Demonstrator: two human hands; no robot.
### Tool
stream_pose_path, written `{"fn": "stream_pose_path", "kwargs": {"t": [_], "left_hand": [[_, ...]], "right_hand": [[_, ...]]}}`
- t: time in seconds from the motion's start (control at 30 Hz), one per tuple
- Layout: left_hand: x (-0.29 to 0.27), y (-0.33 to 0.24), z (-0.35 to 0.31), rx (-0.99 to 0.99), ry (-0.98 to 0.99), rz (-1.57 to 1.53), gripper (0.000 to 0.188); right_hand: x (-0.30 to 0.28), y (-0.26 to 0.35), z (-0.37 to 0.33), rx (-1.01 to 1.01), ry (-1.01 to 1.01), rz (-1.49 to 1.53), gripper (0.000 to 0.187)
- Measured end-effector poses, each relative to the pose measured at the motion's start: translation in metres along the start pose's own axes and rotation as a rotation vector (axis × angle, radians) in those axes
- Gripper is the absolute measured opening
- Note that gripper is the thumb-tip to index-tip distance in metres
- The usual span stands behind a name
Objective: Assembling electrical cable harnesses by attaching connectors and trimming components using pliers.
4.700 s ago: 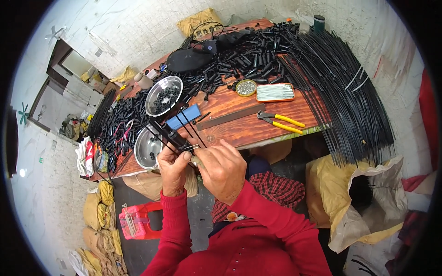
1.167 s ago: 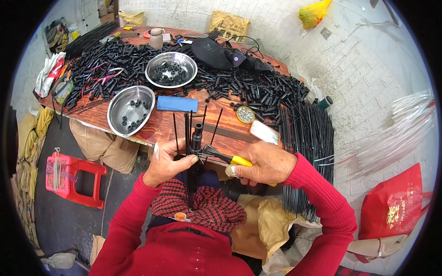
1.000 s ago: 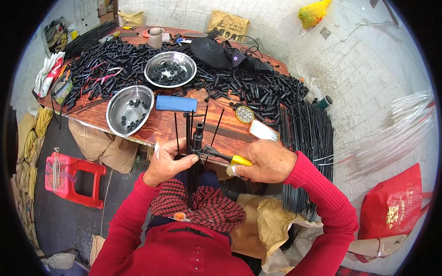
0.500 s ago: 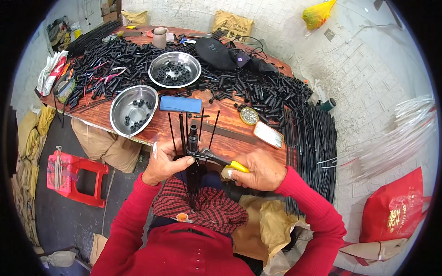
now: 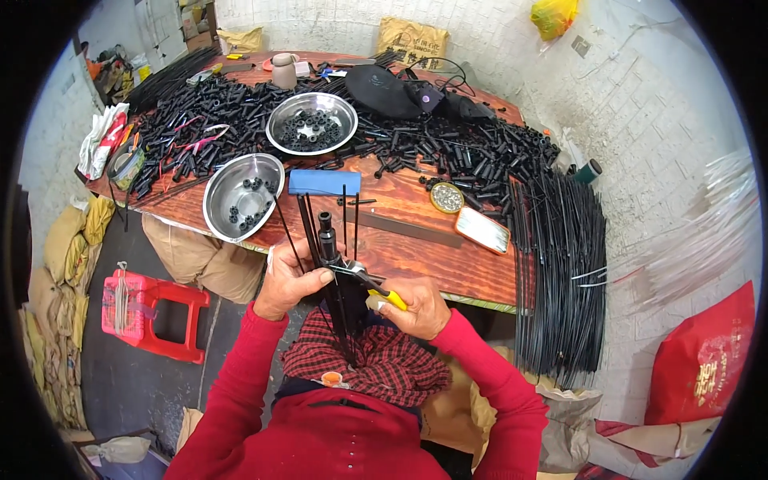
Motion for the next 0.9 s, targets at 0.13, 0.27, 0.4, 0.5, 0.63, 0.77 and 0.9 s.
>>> {"fn": "stream_pose_path", "kwargs": {"t": [0.13,0.27,0.4,0.5,0.63,0.77,0.9], "left_hand": [[0.001,0.001,0.001,0.0,-0.006,-0.031,0.042],[0.002,0.0,0.003,-0.001,-0.021,-0.026,0.042],[0.002,0.003,0.006,0.034,0.015,0.007,0.037],[0.001,0.008,0.01,0.002,0.006,0.001,0.037],[-0.001,0.014,0.015,-0.009,-0.002,0.013,0.038],[-0.001,0.013,0.015,-0.004,-0.01,-0.007,0.039],[-0.002,0.015,0.015,-0.003,-0.014,-0.004,0.039]], "right_hand": [[0.013,-0.004,-0.004,-0.104,-0.123,0.034,0.017],[0.02,-0.007,-0.005,-0.14,-0.198,0.06,0.018],[0.016,0.005,0.002,-0.209,-0.335,-0.011,0.02],[0.017,0.004,0.001,-0.246,-0.435,-0.049,0.028],[0.017,0.0,-0.001,-0.293,-0.501,-0.084,0.03],[0.019,0.001,-0.001,-0.296,-0.549,-0.101,0.03],[0.023,-0.002,-0.004,-0.275,-0.546,-0.097,0.025]]}}
Point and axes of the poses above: each hand's wrist, its own z-axis towards the middle knuckle, its own x-axis out of the palm, y = z × x, the point moved 9 cm from there along z, towards the middle knuckle, and after that the axes turned 14 degrees about -x, right-handed, at the moved point
